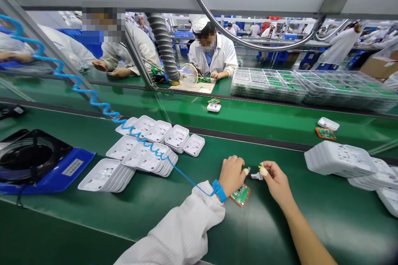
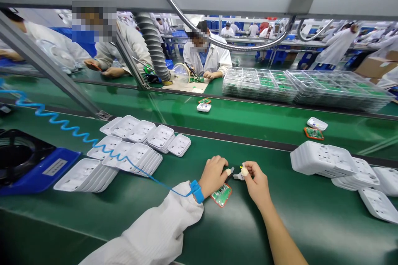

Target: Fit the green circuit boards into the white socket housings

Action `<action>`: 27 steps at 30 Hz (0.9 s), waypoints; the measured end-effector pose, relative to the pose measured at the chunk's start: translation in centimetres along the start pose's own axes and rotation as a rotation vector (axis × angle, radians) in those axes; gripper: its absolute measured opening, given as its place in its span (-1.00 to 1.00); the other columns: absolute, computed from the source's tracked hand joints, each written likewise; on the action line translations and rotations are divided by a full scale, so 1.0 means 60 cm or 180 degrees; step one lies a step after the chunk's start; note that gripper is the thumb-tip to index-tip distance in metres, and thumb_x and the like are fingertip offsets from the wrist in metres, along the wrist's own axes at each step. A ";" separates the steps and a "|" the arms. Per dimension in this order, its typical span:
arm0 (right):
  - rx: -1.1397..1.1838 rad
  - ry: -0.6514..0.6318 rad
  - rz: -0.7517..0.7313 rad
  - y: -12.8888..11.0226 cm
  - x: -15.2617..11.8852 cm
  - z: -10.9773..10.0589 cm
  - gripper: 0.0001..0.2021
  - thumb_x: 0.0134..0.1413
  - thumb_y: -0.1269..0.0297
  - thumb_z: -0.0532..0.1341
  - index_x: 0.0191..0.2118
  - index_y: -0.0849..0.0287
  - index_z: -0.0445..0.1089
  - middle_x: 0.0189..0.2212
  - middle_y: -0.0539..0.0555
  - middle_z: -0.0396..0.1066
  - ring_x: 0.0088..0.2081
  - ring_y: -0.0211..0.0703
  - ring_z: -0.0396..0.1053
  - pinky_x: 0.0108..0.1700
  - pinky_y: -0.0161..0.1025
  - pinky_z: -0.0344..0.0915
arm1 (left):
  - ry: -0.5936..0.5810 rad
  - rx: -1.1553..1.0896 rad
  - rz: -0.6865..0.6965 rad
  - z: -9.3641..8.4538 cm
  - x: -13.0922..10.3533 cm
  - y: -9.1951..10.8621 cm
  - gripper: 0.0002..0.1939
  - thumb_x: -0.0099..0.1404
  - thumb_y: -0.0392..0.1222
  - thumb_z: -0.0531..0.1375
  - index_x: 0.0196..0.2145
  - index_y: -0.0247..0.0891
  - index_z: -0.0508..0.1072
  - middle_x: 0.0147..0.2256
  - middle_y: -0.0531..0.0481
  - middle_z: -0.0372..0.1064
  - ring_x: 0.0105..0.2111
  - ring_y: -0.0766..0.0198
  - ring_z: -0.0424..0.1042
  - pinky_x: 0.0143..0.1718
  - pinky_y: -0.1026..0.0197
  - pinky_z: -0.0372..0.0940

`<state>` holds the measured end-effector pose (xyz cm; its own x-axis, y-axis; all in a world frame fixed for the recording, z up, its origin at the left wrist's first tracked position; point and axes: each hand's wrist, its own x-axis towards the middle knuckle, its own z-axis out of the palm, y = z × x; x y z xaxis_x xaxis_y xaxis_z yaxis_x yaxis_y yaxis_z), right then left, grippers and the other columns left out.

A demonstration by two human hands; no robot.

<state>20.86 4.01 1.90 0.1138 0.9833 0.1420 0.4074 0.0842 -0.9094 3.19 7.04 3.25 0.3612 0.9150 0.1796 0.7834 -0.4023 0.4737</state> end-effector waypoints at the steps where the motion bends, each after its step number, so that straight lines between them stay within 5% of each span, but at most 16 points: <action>1: -0.0116 -0.0031 -0.0033 0.000 0.001 -0.002 -0.75 0.07 0.09 0.09 -0.20 0.12 0.27 -0.34 0.07 0.37 -0.36 -0.16 0.33 -0.28 -0.23 0.28 | -0.0033 0.0038 0.0002 0.003 0.003 0.008 -0.89 0.20 -0.17 0.12 -0.31 -0.21 0.29 -0.30 -0.02 0.26 -0.23 0.16 0.24 -0.23 0.13 0.10; 9: -0.1096 -0.0350 -0.0693 -0.012 0.001 -0.005 -0.81 0.16 0.22 -0.04 -0.25 0.10 0.27 -0.28 0.09 0.36 -0.24 -0.11 0.30 -0.17 -0.18 0.19 | -0.0203 0.0056 0.0142 0.010 0.008 0.021 -0.94 0.17 -0.35 0.04 -0.37 -0.25 0.26 -0.30 -0.06 0.29 -0.22 0.15 0.27 -0.20 0.11 0.12; 17: -0.1448 -0.0873 -0.1109 -0.032 -0.012 0.006 -0.79 0.19 0.37 -0.09 -0.25 0.12 0.26 -0.31 0.08 0.31 -0.25 -0.13 0.23 -0.20 -0.17 0.11 | -0.0732 -0.2804 -0.0218 -0.014 -0.018 -0.016 -0.95 0.19 -0.27 0.04 -0.34 -0.25 0.25 -0.40 0.04 0.36 -0.41 0.32 0.33 -0.38 0.29 0.20; 27: -0.1528 -0.0922 -0.1398 -0.033 -0.010 0.010 -0.81 0.18 0.43 -0.06 -0.27 0.13 0.27 -0.32 0.05 0.30 -0.24 -0.16 0.21 -0.19 -0.19 0.07 | -0.0572 -0.2209 -0.0133 -0.016 -0.024 -0.012 -0.94 0.16 -0.30 0.06 -0.37 -0.25 0.30 -0.48 0.12 0.32 -0.46 0.36 0.28 -0.40 0.32 0.13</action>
<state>19.44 3.36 3.40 -0.3707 0.8838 0.2855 0.7220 0.4676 -0.5099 1.61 6.05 3.50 0.4625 0.8860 0.0330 0.3176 -0.2003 0.9268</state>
